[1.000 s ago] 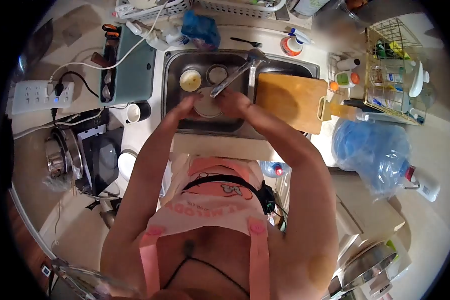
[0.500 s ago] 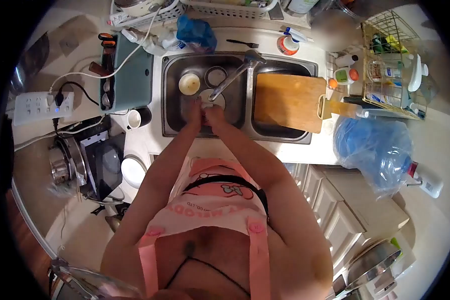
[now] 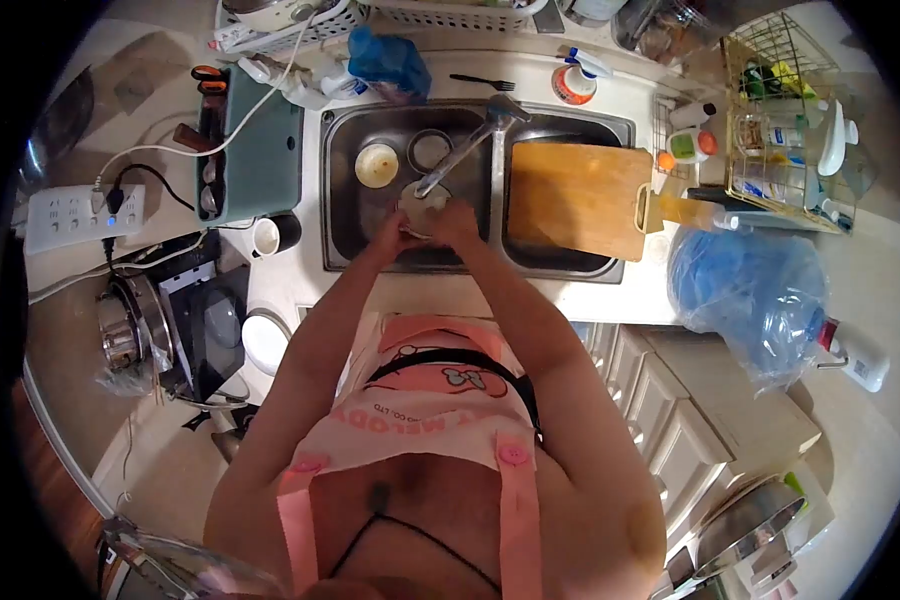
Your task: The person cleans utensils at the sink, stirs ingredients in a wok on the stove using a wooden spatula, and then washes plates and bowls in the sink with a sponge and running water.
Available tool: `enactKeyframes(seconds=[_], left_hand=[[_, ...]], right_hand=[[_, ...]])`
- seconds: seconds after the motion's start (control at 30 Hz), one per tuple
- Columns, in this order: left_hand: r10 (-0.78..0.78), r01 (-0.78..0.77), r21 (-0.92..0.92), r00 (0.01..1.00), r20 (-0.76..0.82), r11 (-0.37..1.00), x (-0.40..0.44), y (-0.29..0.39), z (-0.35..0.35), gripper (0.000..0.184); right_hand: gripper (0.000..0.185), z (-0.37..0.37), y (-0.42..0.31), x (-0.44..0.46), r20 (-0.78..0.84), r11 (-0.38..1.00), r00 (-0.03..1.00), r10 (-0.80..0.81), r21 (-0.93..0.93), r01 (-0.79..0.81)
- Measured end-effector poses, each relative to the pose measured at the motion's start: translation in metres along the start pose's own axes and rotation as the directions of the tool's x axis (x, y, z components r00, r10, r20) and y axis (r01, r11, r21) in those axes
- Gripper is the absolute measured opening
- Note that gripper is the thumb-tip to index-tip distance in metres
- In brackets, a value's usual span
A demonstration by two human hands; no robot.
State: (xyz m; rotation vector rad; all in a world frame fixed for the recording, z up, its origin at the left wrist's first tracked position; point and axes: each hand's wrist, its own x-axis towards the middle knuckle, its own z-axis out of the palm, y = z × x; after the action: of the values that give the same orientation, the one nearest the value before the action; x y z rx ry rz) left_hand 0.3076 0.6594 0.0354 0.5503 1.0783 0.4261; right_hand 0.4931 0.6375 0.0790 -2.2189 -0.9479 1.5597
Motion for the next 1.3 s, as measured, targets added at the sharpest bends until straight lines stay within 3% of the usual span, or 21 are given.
enactKeyframes(seconds=[0.1, 0.2, 0.23, 0.3, 0.37, 0.5, 0.6, 0.67, 0.7, 0.8, 0.9, 1.0, 1.1, 1.17, 1.2, 1.27, 1.3], left_hand=[[0.018, -0.011, 0.173, 0.999, -0.041, 0.985, -0.018, 0.018, 0.02, 0.071], [-0.024, 0.019, 0.323, 1.0, 0.011, 0.946, -0.019, 0.026, 0.028, 0.079], [-0.053, 0.045, 0.345, 0.999, 0.013, 0.938, -0.022, 0.029, 0.034, 0.081], [-0.055, 0.042, 0.361, 0.998, 0.025, 0.932, -0.022, 0.031, 0.034, 0.082], [-0.004, -0.013, 0.344, 0.999, 0.048, 0.939, -0.016, 0.028, 0.026, 0.083], [-0.118, 0.078, 0.272, 0.984, 0.134, 0.959, -0.031, 0.056, 0.021, 0.079], [-0.214, 0.188, 0.123, 0.943, 0.256, 0.974, -0.029, 0.066, 0.0, 0.074], [-0.288, 0.314, -0.023, 0.894, 0.342, 0.949, -0.025, 0.06, -0.022, 0.071], [-0.313, 0.317, 0.039, 0.897, 0.313, 0.947, -0.029, 0.063, -0.021, 0.068], [-0.354, 0.316, 0.189, 0.908, 0.225, 0.93, -0.04, 0.075, -0.013, 0.06], [-0.357, 0.3, 0.292, 0.92, 0.163, 0.908, -0.045, 0.084, 0.001, 0.052], [-0.401, 0.323, 0.386, 0.906, 0.138, 0.864, -0.018, 0.067, -0.021, 0.051], [-0.411, 0.324, 0.42, 0.901, 0.136, 0.848, -0.002, 0.056, -0.043, 0.051], [-0.332, 0.268, 0.403, 0.938, 0.099, 0.875, 0.002, 0.055, -0.043, 0.047], [-0.235, 0.201, 0.394, 0.971, 0.04, 0.897, -0.008, 0.061, -0.03, 0.046], [-0.032, 0.062, 0.388, 0.996, -0.085, 0.92, -0.042, 0.08, 0.005, 0.043], [0.102, -0.059, 0.47, 0.993, -0.067, 0.88, -0.03, 0.071, -0.006, 0.042]], right_hand=[[0.045, 0.007, 0.021, 0.029, -0.163, 0.994, 0.982, -0.091, -0.076, 0.079], [0.043, 0.028, 0.02, 0.04, -0.203, 0.959, 0.945, -0.257, 0.064, 0.275], [0.043, 0.028, 0.01, 0.032, -0.173, 0.904, 0.895, -0.411, -0.201, 0.377], [0.043, 0.026, -0.007, 0.012, 0.002, 0.576, 0.762, -0.647, -0.654, 0.491], [0.036, 0.018, -0.003, 0.0, -0.005, 0.697, 0.762, -0.648, -0.409, 0.59], [0.032, -0.004, -0.001, -0.004, 0.195, 0.668, 0.678, -0.709, -0.122, 0.734], [0.029, -0.023, -0.002, -0.008, 0.489, 0.494, 0.55, -0.677, -0.252, 0.832], [0.029, -0.044, -0.009, -0.023, 0.565, 0.411, 0.451, -0.691, -0.207, 0.888], [0.029, -0.051, -0.009, -0.028, 0.602, 0.37, 0.399, -0.692, -0.18, 0.912], [0.036, -0.045, 0.011, -0.007, 0.622, 0.07, 0.315, -0.717, -0.385, 0.92], [0.042, -0.061, -0.003, -0.006, 0.715, -0.454, -0.008, -0.699, -0.435, 0.777], [0.041, -0.065, -0.013, -0.001, 0.655, -0.592, -0.197, -0.729, -0.46, 0.662], [0.041, -0.063, -0.019, -0.007, 0.604, -0.189, 0.092, -0.792, -0.386, 0.903], [0.039, -0.05, -0.002, 0.001, 0.502, -0.199, 0.068, -0.862, -0.459, 0.866], [0.038, -0.038, 0.01, 0.004, 0.451, -0.202, 0.049, -0.891, -0.492, 0.847], [0.042, -0.015, 0.032, 0.0, 0.337, 0.001, 0.211, -0.918, -0.528, 0.849], [0.045, -0.009, 0.036, -0.003, 0.277, 0.099, 0.287, -0.917, -0.54, 0.836]])
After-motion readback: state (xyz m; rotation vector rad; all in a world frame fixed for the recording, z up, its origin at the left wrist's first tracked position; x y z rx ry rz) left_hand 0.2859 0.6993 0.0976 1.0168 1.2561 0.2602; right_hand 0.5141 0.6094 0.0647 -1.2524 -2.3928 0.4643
